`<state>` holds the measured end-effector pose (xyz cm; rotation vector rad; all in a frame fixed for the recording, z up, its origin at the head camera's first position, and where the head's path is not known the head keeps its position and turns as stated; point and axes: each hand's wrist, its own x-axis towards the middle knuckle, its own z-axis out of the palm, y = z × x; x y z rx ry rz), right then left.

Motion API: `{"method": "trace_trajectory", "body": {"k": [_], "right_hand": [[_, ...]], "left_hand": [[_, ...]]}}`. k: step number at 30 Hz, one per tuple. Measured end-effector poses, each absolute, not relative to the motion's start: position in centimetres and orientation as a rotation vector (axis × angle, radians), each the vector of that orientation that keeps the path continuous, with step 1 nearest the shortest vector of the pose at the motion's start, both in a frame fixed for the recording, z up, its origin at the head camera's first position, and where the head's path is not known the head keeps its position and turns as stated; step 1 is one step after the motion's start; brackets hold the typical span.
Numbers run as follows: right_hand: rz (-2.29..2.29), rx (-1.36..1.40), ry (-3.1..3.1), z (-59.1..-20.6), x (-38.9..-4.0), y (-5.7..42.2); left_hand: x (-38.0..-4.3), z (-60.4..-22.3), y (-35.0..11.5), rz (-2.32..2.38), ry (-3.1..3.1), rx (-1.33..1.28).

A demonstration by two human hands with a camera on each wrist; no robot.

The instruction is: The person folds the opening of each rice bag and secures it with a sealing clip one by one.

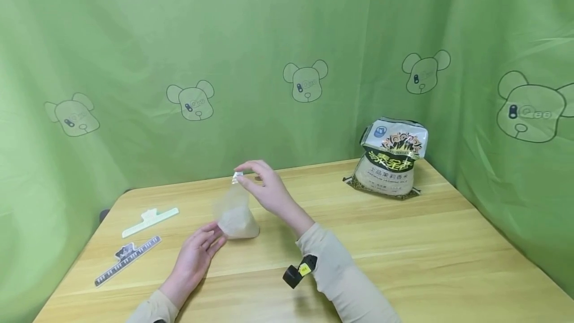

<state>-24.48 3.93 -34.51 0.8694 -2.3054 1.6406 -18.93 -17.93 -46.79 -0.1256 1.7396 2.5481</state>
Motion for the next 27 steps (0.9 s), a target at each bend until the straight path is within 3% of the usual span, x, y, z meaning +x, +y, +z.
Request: {"method": "trace_trajectory", "body": {"k": [27], "right_hand": [[1.490, 0.753, -2.487, -35.49, -25.18, 3.80]], "left_hand": [[-19.21, -46.99, -18.02, 2.561, 1.725, -0.135]]}}
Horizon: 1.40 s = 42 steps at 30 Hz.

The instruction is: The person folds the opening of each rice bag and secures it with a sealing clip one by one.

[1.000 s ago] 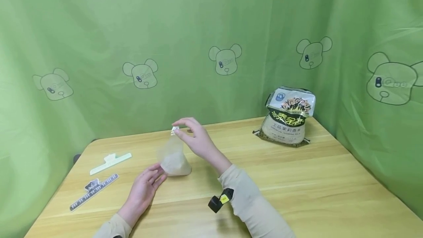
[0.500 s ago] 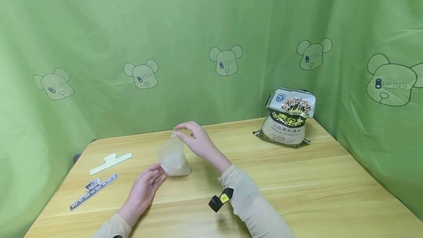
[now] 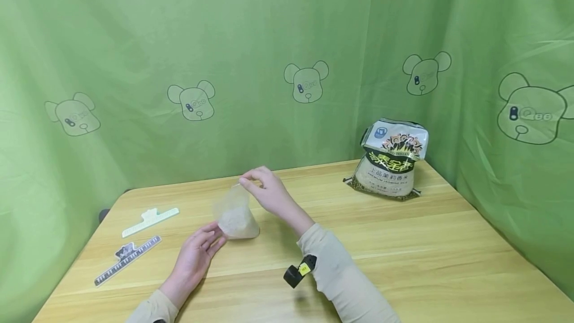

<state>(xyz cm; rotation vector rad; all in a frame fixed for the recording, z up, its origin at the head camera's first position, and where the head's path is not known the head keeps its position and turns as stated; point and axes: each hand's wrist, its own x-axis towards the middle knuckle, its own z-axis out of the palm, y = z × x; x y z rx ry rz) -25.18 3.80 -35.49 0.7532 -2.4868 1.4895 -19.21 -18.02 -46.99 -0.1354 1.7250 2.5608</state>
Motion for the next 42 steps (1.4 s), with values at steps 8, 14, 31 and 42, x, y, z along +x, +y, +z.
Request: {"method": "trace_trajectory", "body": {"k": [8, 14, 31, 42], "right_hand": [[1.491, 0.770, -2.513, -35.4, -25.0, 3.7], [1.511, 0.798, -2.530, -35.7, -25.2, 3.7], [1.537, 0.939, -2.596, -35.5, -25.6, 4.6], [1.453, 1.007, -2.651, -35.3, -25.9, 5.2]], "left_hand": [[-19.1, -47.0, -18.1, 2.556, 1.733, -0.150], [-18.9, -47.0, -18.1, 2.554, 1.732, -0.154], [-18.7, -46.8, -18.1, 2.545, 1.745, -0.158], [-19.1, -46.7, -18.0, 2.575, 1.719, -0.157]]}}
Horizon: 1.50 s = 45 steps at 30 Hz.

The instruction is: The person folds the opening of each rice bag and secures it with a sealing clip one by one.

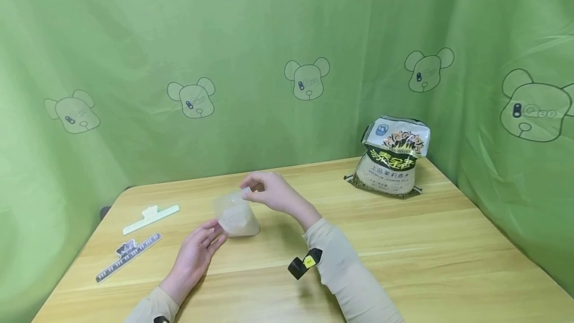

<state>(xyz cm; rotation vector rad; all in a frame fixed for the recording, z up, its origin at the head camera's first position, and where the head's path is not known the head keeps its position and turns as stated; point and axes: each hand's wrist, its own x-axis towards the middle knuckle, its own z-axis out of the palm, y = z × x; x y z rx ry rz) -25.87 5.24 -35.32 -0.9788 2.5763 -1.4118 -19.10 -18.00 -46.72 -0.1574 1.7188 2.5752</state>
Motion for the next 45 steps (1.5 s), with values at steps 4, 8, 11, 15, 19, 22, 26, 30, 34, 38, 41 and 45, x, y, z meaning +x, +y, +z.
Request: {"method": "trace_trajectory", "body": {"k": [4, 8, 11, 15, 19, 22, 26, 30, 34, 38, 41, 45], "right_hand": [[-1.353, -1.024, 2.619, -35.5, -26.0, 5.5], [-1.305, -1.045, 2.665, -35.5, -26.1, 5.7], [-1.286, -1.049, 2.690, -35.5, -26.1, 5.7], [-1.283, -1.042, 2.709, -35.5, -26.0, 5.6], [-1.293, -1.041, 2.708, -35.4, -26.0, 5.3], [-1.296, -1.038, 2.706, -35.5, -26.1, 5.1], [-1.295, -1.035, 2.708, -35.6, -26.3, 5.0], [-1.292, -1.046, 2.706, -35.7, -26.3, 5.1], [-1.299, -1.059, 2.702, -35.7, -26.1, 5.2], [-1.303, -1.067, 2.710, -35.7, -26.1, 5.3], [-1.305, -1.066, 2.717, -35.8, -26.1, 5.3], [-1.309, -1.072, 2.717, -35.7, -26.0, 5.3]], "left_hand": [[-19.2, -46.7, -17.8, 2.574, 1.716, -0.146], [-19.3, -46.7, -17.7, 2.569, 1.715, -0.138], [-19.4, -46.5, -17.6, 2.561, 1.725, -0.141], [-19.5, -45.7, -17.6, 2.526, 1.830, -0.150], [-19.6, -44.4, -17.8, 2.495, 2.020, -0.137], [-19.8, -43.3, -17.8, 2.440, 2.185, -0.092], [-20.3, -42.2, -17.3, 2.346, 2.349, 0.002], [-21.0, -41.2, -16.4, 2.290, 2.426, 0.043], [-21.7, -40.5, -15.1, 2.241, 2.504, 0.003], [-22.2, -40.3, -14.0, 2.198, 2.587, 0.013], [-22.3, -40.2, -13.6, 2.198, 2.600, 0.030], [-22.2, -40.3, -13.5, 2.201, 2.593, 0.024]]}}
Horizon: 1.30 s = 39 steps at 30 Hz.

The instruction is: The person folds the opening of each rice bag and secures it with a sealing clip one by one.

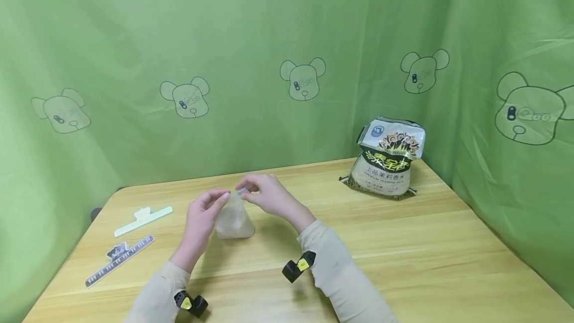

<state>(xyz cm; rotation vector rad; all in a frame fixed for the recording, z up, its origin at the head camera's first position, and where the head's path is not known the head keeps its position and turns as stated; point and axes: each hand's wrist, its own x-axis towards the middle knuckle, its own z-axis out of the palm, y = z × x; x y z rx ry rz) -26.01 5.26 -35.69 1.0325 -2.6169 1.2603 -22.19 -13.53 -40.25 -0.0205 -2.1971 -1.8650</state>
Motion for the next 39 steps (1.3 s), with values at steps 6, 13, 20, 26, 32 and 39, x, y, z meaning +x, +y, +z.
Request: {"method": "trace_trajectory", "body": {"k": [6, 13, 20, 26, 32, 39], "right_hand": [[1.254, 1.035, -2.617, -35.6, -25.9, 5.3], [1.255, 1.038, -2.618, -35.8, -25.8, 5.5], [1.243, 1.046, -2.622, -35.9, -25.8, 5.6], [1.243, 1.051, -2.621, -35.8, -25.8, 5.6], [1.241, 1.030, -2.625, -35.9, -25.8, 5.4], [1.227, 1.023, -2.618, -36.0, -25.9, 5.3]], "left_hand": [[-22.2, -40.4, -13.7, -1.843, -2.237, -0.036], [-22.2, -40.7, -13.6, -1.814, -2.245, -0.068], [-22.2, -41.1, -13.5, -1.824, -2.242, -0.065], [-22.2, -41.1, -13.5, -1.829, -2.235, -0.059], [-22.1, -40.9, -13.9, -1.788, -2.262, -0.068], [-22.4, -40.7, -14.6, -1.717, -2.310, -0.104]]}}
